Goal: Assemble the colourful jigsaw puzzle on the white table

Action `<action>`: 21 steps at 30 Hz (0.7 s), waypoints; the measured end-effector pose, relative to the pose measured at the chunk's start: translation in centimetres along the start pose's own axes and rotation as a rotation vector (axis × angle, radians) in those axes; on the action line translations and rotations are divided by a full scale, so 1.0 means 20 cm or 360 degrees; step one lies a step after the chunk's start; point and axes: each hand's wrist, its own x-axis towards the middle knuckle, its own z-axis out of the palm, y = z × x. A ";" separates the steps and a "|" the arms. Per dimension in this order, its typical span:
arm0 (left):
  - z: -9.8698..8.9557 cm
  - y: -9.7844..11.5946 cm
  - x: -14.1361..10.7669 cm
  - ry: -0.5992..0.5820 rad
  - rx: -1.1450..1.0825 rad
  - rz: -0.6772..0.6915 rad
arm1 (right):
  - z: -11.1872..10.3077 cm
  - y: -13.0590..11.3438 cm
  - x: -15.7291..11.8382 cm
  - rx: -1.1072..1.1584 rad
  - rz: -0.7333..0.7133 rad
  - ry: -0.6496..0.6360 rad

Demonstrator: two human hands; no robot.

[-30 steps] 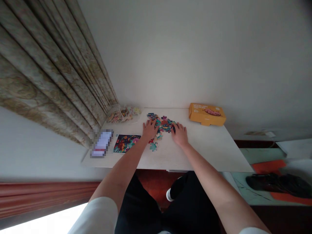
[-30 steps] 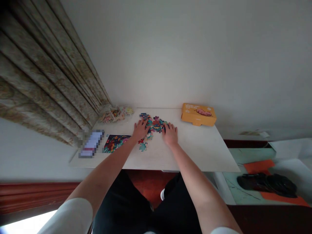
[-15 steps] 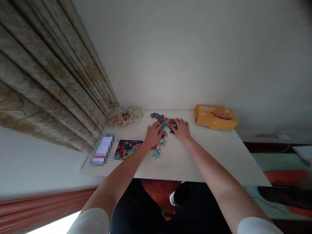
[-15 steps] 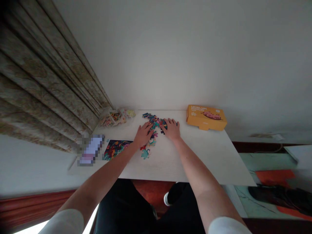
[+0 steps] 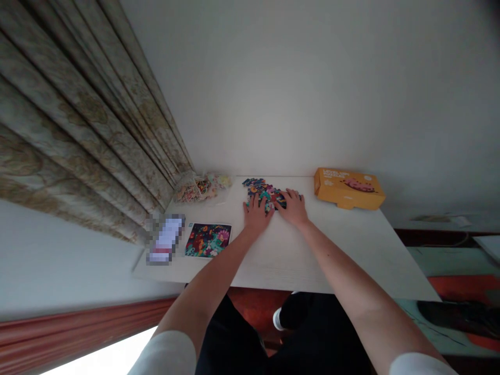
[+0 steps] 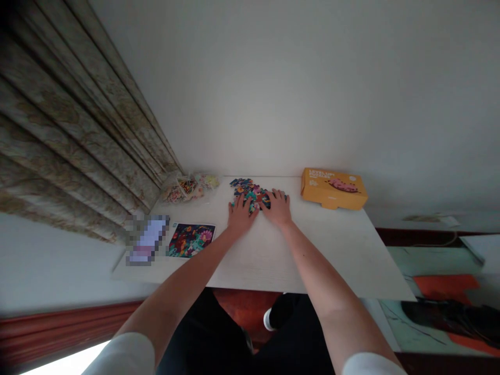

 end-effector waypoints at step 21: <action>-0.11 -0.22 0.51 0.0159 -0.0104 -0.0295 | -0.01 -0.05 0.06 -0.0068 -0.0028 -0.0090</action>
